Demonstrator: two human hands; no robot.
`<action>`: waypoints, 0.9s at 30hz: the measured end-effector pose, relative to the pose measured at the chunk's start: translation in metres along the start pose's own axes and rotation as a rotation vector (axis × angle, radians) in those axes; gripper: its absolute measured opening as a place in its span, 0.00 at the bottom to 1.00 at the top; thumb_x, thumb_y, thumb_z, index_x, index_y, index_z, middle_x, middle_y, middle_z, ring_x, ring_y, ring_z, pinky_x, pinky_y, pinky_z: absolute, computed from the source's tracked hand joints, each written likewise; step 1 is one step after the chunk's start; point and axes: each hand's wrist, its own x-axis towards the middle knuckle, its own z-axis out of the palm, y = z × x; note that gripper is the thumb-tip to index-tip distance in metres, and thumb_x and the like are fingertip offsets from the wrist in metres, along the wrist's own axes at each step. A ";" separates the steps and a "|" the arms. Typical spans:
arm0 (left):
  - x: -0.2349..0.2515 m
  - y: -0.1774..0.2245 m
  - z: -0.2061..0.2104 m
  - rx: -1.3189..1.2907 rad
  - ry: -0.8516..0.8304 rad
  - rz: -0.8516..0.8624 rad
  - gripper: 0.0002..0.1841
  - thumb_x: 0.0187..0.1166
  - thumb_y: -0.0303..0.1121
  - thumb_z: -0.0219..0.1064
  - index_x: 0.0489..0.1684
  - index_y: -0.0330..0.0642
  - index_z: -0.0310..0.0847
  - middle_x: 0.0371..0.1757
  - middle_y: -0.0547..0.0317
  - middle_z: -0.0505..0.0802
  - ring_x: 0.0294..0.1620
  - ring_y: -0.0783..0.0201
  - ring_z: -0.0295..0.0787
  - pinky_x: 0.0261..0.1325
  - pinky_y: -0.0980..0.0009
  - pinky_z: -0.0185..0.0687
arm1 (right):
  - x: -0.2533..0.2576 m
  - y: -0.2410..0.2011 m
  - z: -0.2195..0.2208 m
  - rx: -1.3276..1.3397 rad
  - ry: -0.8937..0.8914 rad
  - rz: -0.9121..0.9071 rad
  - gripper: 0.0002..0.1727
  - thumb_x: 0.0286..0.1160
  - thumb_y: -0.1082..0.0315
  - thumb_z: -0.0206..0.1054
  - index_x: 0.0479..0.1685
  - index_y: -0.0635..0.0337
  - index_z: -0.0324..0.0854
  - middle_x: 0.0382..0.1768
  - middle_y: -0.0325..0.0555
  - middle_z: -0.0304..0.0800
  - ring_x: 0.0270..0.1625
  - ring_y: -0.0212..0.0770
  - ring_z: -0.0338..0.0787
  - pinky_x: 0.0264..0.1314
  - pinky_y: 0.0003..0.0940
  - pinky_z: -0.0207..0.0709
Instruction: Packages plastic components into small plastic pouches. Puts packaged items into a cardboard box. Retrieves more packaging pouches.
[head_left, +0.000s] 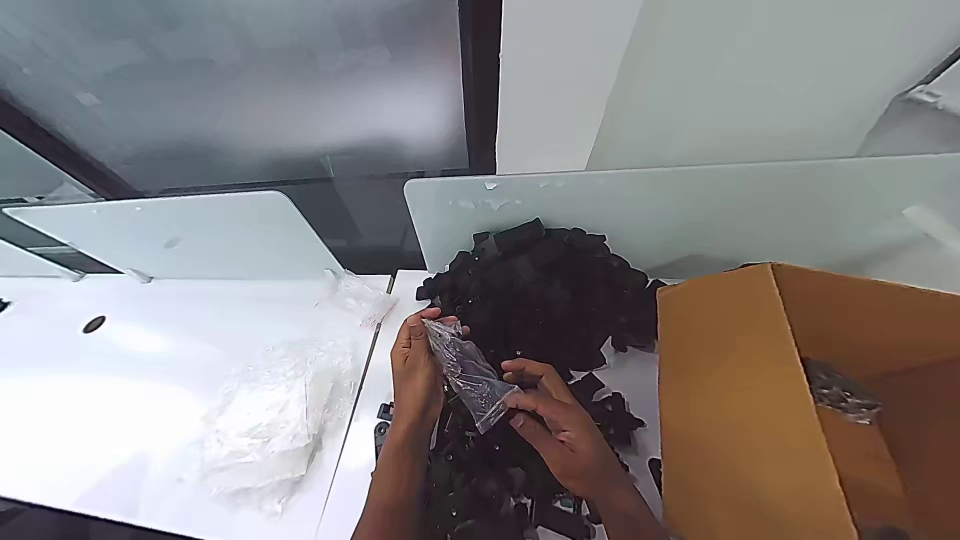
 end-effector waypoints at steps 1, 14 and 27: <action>0.000 0.000 0.002 -0.047 0.000 -0.046 0.23 0.97 0.41 0.35 0.66 0.34 0.72 0.46 0.42 0.94 0.45 0.47 0.97 0.46 0.52 0.95 | 0.000 0.000 0.000 -0.009 0.005 -0.002 0.12 0.85 0.62 0.65 0.50 0.56 0.92 0.76 0.49 0.76 0.75 0.37 0.79 0.75 0.30 0.80; -0.011 0.000 0.006 -0.395 -0.082 -0.438 0.26 0.97 0.47 0.34 0.56 0.41 0.78 0.41 0.49 0.93 0.41 0.55 0.95 0.51 0.58 0.93 | -0.003 0.007 0.004 -0.046 0.022 0.064 0.15 0.86 0.60 0.62 0.52 0.61 0.91 0.77 0.54 0.74 0.76 0.39 0.78 0.74 0.30 0.80; 0.001 0.007 0.006 -0.197 -0.029 -0.350 0.24 0.97 0.43 0.35 0.52 0.38 0.76 0.54 0.42 0.92 0.60 0.42 0.91 0.62 0.40 0.86 | -0.013 -0.013 0.001 -0.314 0.004 -0.095 0.12 0.87 0.64 0.61 0.53 0.52 0.90 0.72 0.50 0.77 0.63 0.29 0.86 0.64 0.21 0.84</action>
